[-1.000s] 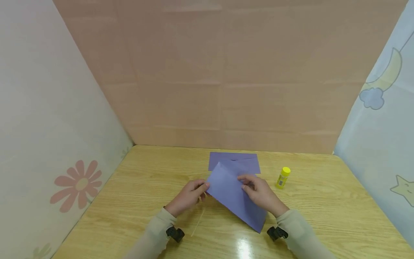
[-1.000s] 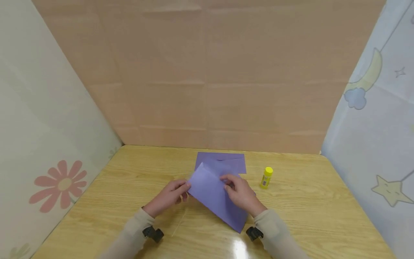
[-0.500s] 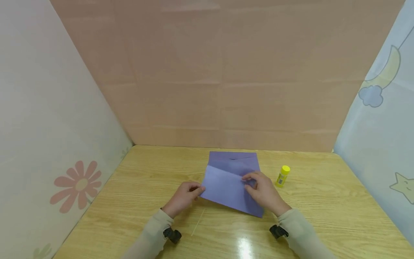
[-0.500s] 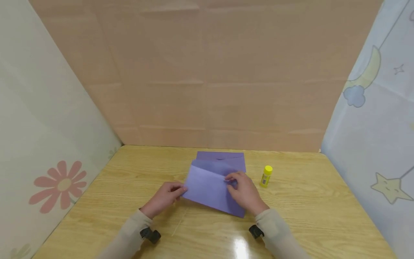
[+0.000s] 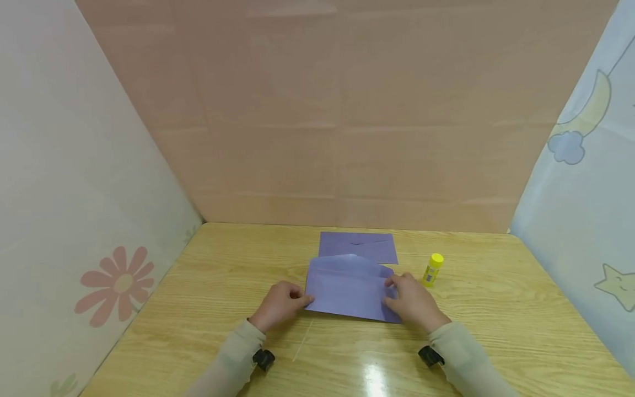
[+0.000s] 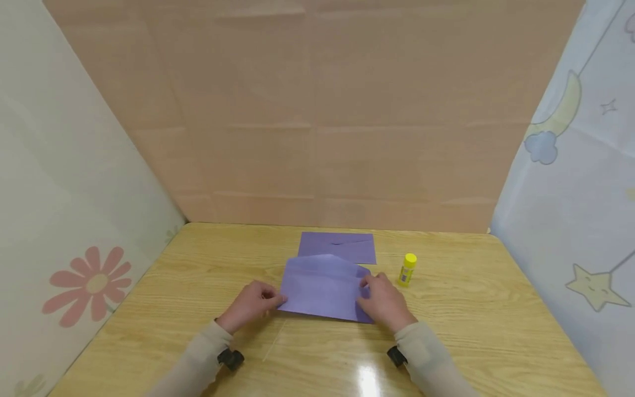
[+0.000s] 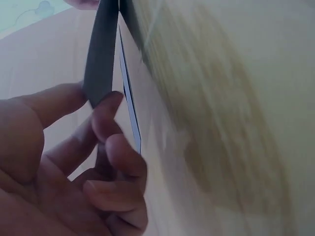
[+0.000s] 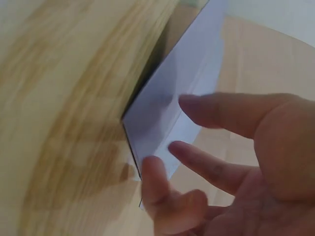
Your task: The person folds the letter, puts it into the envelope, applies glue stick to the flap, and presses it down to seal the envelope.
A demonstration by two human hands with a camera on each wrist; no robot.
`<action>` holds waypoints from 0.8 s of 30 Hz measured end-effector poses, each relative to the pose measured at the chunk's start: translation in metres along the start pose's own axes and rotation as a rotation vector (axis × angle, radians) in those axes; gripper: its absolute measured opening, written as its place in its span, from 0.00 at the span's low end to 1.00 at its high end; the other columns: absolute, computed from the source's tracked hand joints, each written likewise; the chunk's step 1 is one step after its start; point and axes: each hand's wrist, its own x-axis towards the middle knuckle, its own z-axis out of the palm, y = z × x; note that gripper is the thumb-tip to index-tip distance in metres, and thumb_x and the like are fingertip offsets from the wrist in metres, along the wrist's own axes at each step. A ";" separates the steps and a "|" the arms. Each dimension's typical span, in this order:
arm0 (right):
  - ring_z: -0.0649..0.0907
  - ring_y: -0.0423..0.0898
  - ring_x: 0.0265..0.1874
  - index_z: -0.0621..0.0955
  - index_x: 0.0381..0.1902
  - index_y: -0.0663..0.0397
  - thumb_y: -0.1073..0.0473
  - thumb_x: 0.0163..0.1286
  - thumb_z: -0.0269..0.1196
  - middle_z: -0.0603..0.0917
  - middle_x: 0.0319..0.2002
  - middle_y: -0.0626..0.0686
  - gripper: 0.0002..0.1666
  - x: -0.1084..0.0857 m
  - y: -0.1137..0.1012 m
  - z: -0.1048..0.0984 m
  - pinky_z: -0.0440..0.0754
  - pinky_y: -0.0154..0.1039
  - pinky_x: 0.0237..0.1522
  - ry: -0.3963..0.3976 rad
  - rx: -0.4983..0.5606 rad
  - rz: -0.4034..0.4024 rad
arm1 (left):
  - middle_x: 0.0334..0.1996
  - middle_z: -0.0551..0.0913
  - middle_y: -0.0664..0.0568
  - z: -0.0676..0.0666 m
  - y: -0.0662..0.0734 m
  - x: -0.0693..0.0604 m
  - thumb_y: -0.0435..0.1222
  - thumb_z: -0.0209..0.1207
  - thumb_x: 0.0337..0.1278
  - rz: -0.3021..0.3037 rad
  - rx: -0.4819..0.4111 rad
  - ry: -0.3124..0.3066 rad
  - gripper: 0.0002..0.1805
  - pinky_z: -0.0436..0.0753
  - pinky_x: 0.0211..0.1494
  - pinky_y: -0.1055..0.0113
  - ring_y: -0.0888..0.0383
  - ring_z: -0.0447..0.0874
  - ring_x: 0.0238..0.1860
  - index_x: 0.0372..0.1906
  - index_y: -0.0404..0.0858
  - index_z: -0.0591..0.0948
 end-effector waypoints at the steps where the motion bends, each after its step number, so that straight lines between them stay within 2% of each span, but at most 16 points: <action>1: 0.81 0.51 0.39 0.84 0.44 0.59 0.57 0.59 0.72 0.79 0.42 0.59 0.17 0.000 0.000 0.000 0.81 0.52 0.41 -0.013 -0.002 0.004 | 0.18 0.73 0.61 0.000 0.000 0.000 0.45 0.66 0.63 0.001 0.031 0.000 0.19 0.68 0.29 0.68 0.63 0.66 0.22 0.20 0.37 0.82; 6: 0.79 0.50 0.38 0.84 0.43 0.58 0.56 0.59 0.72 0.78 0.44 0.60 0.16 -0.001 0.001 0.002 0.80 0.53 0.42 -0.051 -0.005 0.031 | 0.15 0.70 0.62 0.003 0.003 -0.002 0.44 0.66 0.60 -0.014 0.143 0.017 0.19 0.64 0.24 0.70 0.64 0.64 0.19 0.17 0.39 0.81; 9: 0.78 0.49 0.35 0.84 0.42 0.57 0.56 0.58 0.73 0.77 0.44 0.60 0.17 -0.001 0.002 0.004 0.80 0.51 0.39 -0.051 -0.014 0.038 | 0.17 0.74 0.61 0.004 0.007 -0.004 0.43 0.66 0.59 -0.023 0.196 0.033 0.16 0.67 0.23 0.69 0.63 0.67 0.20 0.18 0.41 0.81; 11: 0.77 0.48 0.34 0.84 0.43 0.57 0.55 0.57 0.73 0.77 0.44 0.59 0.17 0.000 0.003 0.004 0.79 0.49 0.37 -0.052 -0.021 0.046 | 0.21 0.77 0.58 0.004 0.011 -0.004 0.41 0.66 0.59 -0.005 0.211 0.030 0.12 0.71 0.26 0.67 0.61 0.71 0.23 0.23 0.40 0.83; 14: 0.77 0.48 0.34 0.84 0.44 0.58 0.55 0.57 0.73 0.76 0.44 0.59 0.18 0.000 0.003 0.004 0.79 0.48 0.37 -0.057 -0.023 0.055 | 0.33 0.80 0.50 0.005 0.013 -0.004 0.40 0.67 0.57 0.053 0.214 -0.010 0.11 0.77 0.38 0.61 0.55 0.76 0.34 0.35 0.34 0.87; 18: 0.76 0.48 0.35 0.84 0.45 0.58 0.55 0.57 0.73 0.76 0.44 0.59 0.19 -0.001 0.002 0.003 0.79 0.48 0.36 -0.062 -0.029 0.063 | 0.48 0.78 0.42 0.008 0.013 -0.003 0.42 0.69 0.55 0.136 0.229 -0.095 0.23 0.77 0.53 0.52 0.46 0.77 0.49 0.50 0.28 0.85; 21: 0.76 0.48 0.35 0.84 0.45 0.58 0.55 0.57 0.73 0.76 0.44 0.59 0.19 -0.001 0.001 0.002 0.79 0.48 0.37 -0.065 -0.038 0.063 | 0.53 0.78 0.42 0.010 0.013 -0.003 0.43 0.70 0.54 0.166 0.277 -0.127 0.26 0.77 0.54 0.53 0.45 0.75 0.52 0.53 0.29 0.84; 24: 0.77 0.48 0.35 0.84 0.45 0.58 0.55 0.57 0.73 0.77 0.45 0.59 0.19 -0.001 0.001 0.001 0.80 0.49 0.38 -0.073 -0.045 0.064 | 0.53 0.78 0.43 0.010 0.016 -0.003 0.44 0.70 0.53 0.174 0.328 -0.132 0.27 0.78 0.53 0.56 0.46 0.74 0.51 0.55 0.30 0.84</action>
